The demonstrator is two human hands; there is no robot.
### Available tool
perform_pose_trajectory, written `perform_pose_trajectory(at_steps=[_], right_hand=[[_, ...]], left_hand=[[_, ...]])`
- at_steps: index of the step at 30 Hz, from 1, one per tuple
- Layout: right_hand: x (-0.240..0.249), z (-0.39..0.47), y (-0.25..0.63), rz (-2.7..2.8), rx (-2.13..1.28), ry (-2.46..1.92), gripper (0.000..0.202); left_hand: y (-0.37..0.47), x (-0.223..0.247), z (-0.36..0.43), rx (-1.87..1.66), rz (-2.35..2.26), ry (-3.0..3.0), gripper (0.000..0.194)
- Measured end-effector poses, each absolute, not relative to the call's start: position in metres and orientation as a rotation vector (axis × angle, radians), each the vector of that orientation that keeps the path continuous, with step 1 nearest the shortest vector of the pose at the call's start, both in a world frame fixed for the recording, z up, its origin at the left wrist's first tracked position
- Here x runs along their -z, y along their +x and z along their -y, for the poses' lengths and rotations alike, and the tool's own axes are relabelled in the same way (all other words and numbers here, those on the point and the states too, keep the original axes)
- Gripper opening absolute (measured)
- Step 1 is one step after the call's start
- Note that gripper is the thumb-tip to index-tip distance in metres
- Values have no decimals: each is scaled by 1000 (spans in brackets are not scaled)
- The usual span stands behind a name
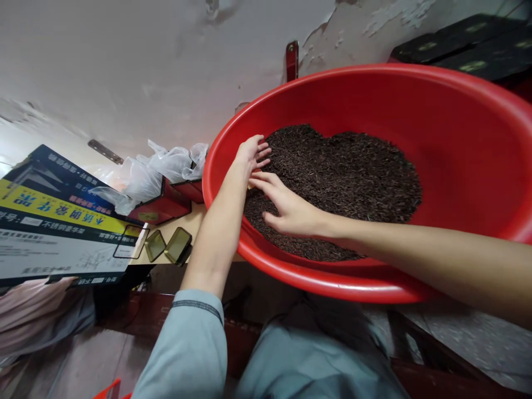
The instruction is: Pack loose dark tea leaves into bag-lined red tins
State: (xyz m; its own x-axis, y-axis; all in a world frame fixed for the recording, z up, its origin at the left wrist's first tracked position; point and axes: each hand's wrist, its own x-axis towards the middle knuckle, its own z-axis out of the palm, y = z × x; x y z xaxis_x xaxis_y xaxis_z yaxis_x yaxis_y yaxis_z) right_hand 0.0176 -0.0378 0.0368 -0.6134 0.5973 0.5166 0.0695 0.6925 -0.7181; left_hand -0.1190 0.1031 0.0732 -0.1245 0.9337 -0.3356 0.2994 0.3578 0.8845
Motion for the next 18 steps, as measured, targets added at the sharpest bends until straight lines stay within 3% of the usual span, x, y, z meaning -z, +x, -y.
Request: perform_pose_trajectory(at_steps=[3, 7, 11, 18], right_hand=[[-27, 38, 8, 2105, -895, -490, 80], [-34, 54, 4, 2141, -961, -365, 70], [-45, 48, 9, 2169, -981, -327, 54], [-46, 53, 8, 2100, -1036, -402, 57]], left_hand=[[-121, -78, -102, -1039, -1459, 852, 37], [-132, -79, -100, -1261, -1294, 523, 30], [-135, -79, -101, -1298, -1203, 437, 26], [-133, -82, -104, -1314, -1125, 438, 27]])
